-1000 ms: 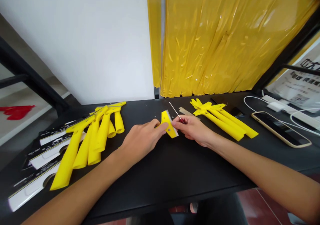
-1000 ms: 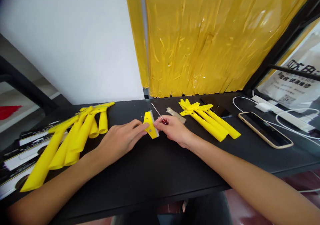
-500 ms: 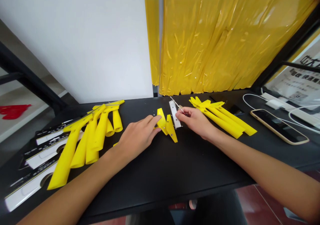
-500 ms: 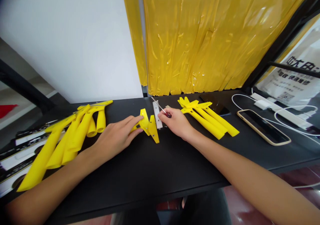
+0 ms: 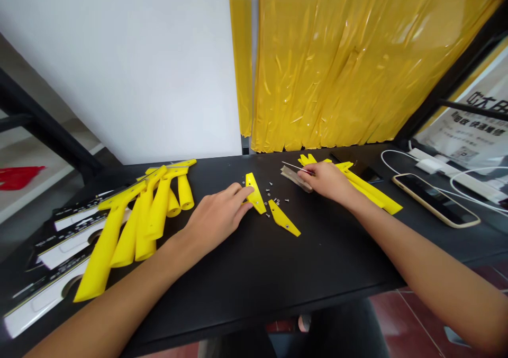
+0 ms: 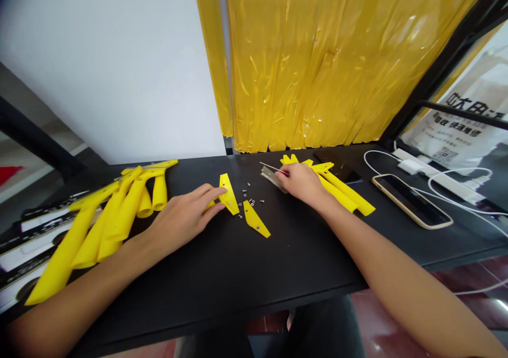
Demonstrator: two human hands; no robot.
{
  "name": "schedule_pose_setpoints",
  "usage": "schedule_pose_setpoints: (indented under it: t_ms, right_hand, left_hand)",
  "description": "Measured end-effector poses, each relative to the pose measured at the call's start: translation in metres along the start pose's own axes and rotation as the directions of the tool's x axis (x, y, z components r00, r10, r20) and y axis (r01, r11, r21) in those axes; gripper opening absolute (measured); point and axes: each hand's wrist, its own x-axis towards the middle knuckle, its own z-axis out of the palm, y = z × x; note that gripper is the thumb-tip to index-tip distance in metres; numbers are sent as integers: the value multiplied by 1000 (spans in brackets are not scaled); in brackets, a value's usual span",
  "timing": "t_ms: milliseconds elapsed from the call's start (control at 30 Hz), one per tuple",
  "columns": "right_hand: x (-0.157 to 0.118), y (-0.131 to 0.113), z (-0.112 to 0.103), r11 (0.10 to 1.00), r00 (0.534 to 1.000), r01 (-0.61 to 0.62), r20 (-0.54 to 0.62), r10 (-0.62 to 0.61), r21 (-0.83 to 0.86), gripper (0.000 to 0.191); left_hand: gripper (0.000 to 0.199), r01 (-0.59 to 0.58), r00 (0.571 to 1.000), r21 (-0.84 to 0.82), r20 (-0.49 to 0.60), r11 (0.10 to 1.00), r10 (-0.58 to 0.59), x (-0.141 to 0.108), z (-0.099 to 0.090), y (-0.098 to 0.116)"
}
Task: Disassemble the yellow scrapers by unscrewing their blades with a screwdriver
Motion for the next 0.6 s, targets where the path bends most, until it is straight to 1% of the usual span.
schedule_pose_setpoints:
  t_ms: [67,100,167,233,300,367,433,500,600]
  right_hand:
    - [-5,-9,2,1000,999,9,-44,-9,8,28]
    - [-8,-14,2,999,999,27,-43,-25,39,31]
    - [-16,-25,1,988,996,88,18,-91,127,40]
    - [-26,-34,-2,978,980,141,119,-160,155,46]
    - [-36,-41,-3,980,956,172,223,-190,97,46]
    - [-44,-47,-5,976,935,218,280,-216,27,44]
    - [-51,-52,-5,965,929,260,283,-239,-40,44]
    - [-55,-55,-4,958,930,267,287,-228,-103,42]
    - [-57,-60,-3,959,930,248,311,-195,-140,28]
  left_hand:
    - [34,11,1000,-7,-12,1000,-11,0,0,0]
    - [35,16,1000,-11,-18,1000,-16,0,0,0]
    - [37,20,999,-22,-26,1000,-20,-1,-1,-1]
    - [36,15,999,-36,-30,999,-16,-1,-2,-1]
    - [33,12,999,-48,-34,999,-13,-1,-3,-1]
    - [32,16,999,-52,-39,998,-18,-1,-2,-2]
    - [31,15,999,-53,-35,998,-17,-1,-1,-2]
    - [31,5,1000,-56,-26,998,-7,-1,-1,-2]
    - [31,-8,1000,-59,-14,998,7,-1,-2,-2]
